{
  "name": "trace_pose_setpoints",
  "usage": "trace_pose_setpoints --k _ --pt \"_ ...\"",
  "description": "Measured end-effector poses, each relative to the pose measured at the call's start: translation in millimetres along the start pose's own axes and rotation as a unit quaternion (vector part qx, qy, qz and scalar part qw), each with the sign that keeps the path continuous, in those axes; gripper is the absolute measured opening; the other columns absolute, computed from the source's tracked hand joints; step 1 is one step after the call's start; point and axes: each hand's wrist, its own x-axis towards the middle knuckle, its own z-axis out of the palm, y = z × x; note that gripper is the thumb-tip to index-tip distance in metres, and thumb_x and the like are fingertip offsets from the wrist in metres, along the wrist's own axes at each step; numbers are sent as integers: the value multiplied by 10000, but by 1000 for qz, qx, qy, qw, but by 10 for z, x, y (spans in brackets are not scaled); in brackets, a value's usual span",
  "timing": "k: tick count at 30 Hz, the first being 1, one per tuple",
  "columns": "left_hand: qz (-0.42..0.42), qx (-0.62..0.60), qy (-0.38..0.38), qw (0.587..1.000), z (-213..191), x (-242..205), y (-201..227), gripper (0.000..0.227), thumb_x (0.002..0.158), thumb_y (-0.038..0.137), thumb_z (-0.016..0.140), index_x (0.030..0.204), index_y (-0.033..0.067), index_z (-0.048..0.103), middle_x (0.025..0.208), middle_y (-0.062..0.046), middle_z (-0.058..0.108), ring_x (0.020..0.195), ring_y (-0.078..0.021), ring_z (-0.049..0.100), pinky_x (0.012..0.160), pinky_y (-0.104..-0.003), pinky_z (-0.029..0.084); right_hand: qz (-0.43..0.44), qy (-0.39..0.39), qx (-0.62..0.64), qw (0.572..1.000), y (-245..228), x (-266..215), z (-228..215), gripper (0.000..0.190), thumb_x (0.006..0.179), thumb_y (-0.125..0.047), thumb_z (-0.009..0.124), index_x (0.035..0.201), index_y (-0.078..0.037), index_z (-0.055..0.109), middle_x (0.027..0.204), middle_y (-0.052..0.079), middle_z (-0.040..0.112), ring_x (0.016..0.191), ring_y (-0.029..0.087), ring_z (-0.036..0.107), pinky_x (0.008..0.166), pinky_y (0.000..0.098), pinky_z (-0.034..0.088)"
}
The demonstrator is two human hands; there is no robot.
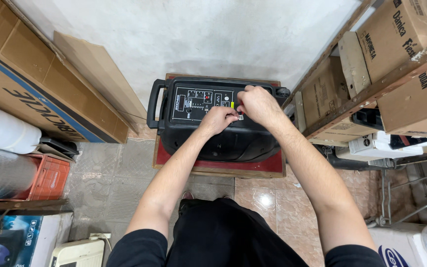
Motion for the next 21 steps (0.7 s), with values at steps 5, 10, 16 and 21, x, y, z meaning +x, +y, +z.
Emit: trace_pose_setpoints --k 5,10,16,21 --pt "8 -43 8 999 -47 -35 -47 172 1004 283 865 1162 215 874 1108 -73 867 1163 -301 806 997 -423 651 -12 13 48 999 -143 41 72 255 956 -233 911 1154 -105 815 1182 136 761 1201 387 763 971 458 692" --pt "24 -50 2 998 -180 -81 -7 151 1003 243 859 1138 178 871 1087 -81 874 1145 -344 807 990 -457 652 56 -6 37 998 -317 -68 -207 553 1018 -442 851 1310 15 744 1190 279 753 1179 467 781 966 550 692" --pt "32 -28 -27 999 -256 -51 -8 135 999 259 849 1112 189 872 1066 -46 879 1141 -291 816 1000 -426 658 147 -59 71 985 -417 -33 -294 430 1107 -374 719 1271 23 758 1125 327 802 1112 523 805 906 599 680" --pt "26 18 -45 999 -328 -85 47 152 975 335 853 1072 219 858 1005 -11 873 1079 -277 829 944 -412 665 89 -101 71 988 -485 -10 -304 367 1020 -140 803 1380 -76 777 1245 273 793 1204 500 788 981 579 681"
